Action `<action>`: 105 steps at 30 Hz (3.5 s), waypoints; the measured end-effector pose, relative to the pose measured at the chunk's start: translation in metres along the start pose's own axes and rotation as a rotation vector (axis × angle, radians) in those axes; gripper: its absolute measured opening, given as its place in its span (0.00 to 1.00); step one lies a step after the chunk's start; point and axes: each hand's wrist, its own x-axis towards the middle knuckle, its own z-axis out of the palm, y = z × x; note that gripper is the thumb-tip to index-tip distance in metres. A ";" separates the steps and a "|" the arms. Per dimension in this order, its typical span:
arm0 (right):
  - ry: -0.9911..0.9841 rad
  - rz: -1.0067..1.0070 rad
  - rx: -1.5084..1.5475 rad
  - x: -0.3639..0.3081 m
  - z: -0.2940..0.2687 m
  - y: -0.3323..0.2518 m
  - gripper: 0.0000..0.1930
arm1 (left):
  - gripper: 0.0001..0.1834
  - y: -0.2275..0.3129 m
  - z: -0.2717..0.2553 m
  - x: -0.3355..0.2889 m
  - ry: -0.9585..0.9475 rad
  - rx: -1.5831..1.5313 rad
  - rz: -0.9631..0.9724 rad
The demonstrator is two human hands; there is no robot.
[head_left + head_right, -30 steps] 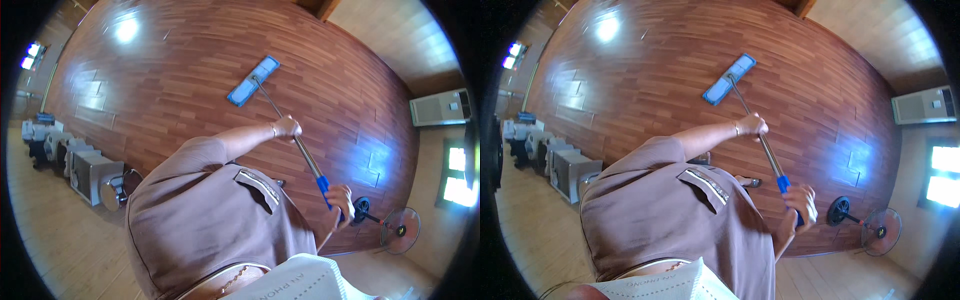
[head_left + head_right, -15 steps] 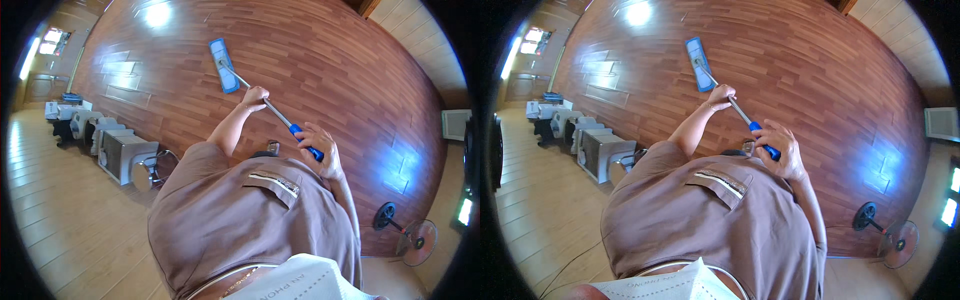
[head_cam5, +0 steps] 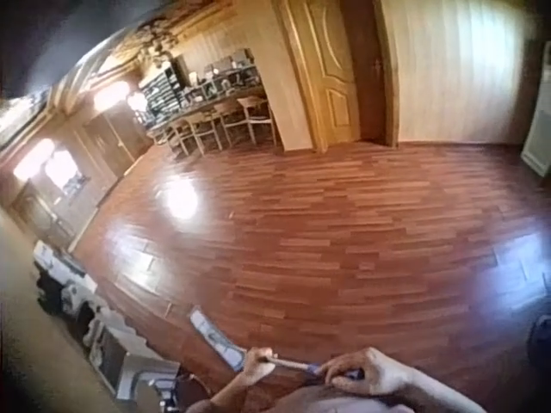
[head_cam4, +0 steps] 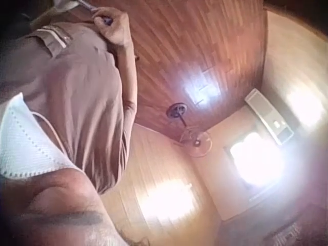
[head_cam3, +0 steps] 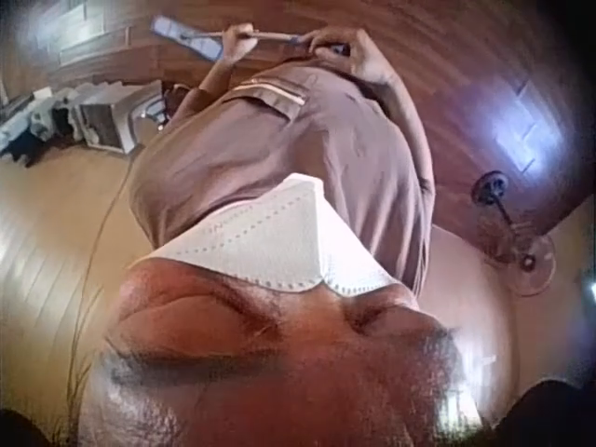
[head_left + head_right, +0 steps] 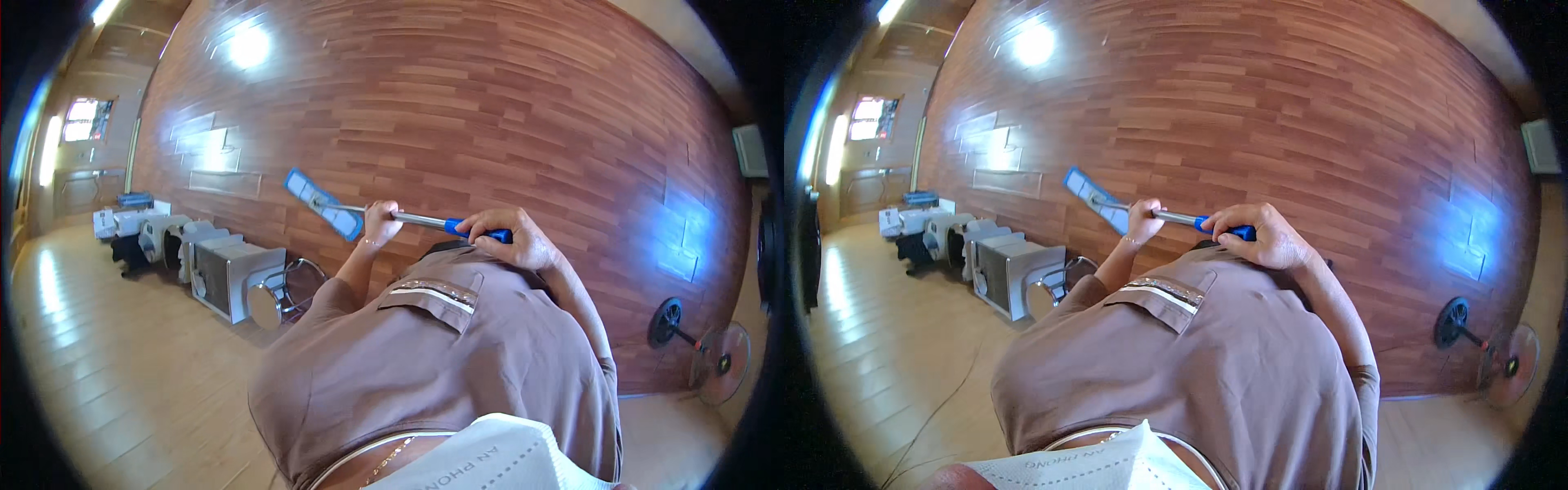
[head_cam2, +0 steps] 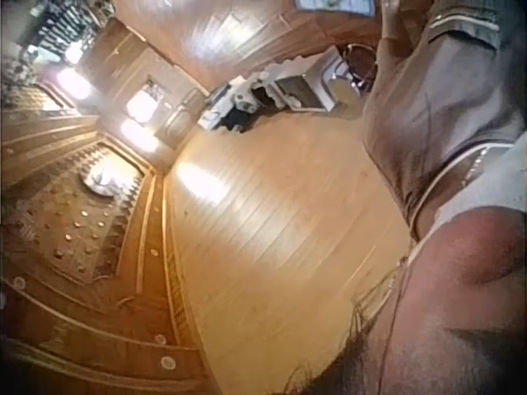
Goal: Mopping a large wooden floor using a flat mop.
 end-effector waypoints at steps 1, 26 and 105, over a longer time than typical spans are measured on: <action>0.022 0.009 0.001 -0.005 -0.004 -0.001 0.07 | 0.15 0.006 -0.001 -0.002 -0.074 -0.011 -0.010; 0.794 -0.468 -0.540 -0.269 -0.033 -0.082 0.10 | 0.18 0.308 0.053 0.066 -0.604 -0.436 0.768; 0.977 -0.775 -0.697 -0.175 0.167 -0.003 0.24 | 0.21 0.228 0.134 0.034 -0.850 -0.724 1.101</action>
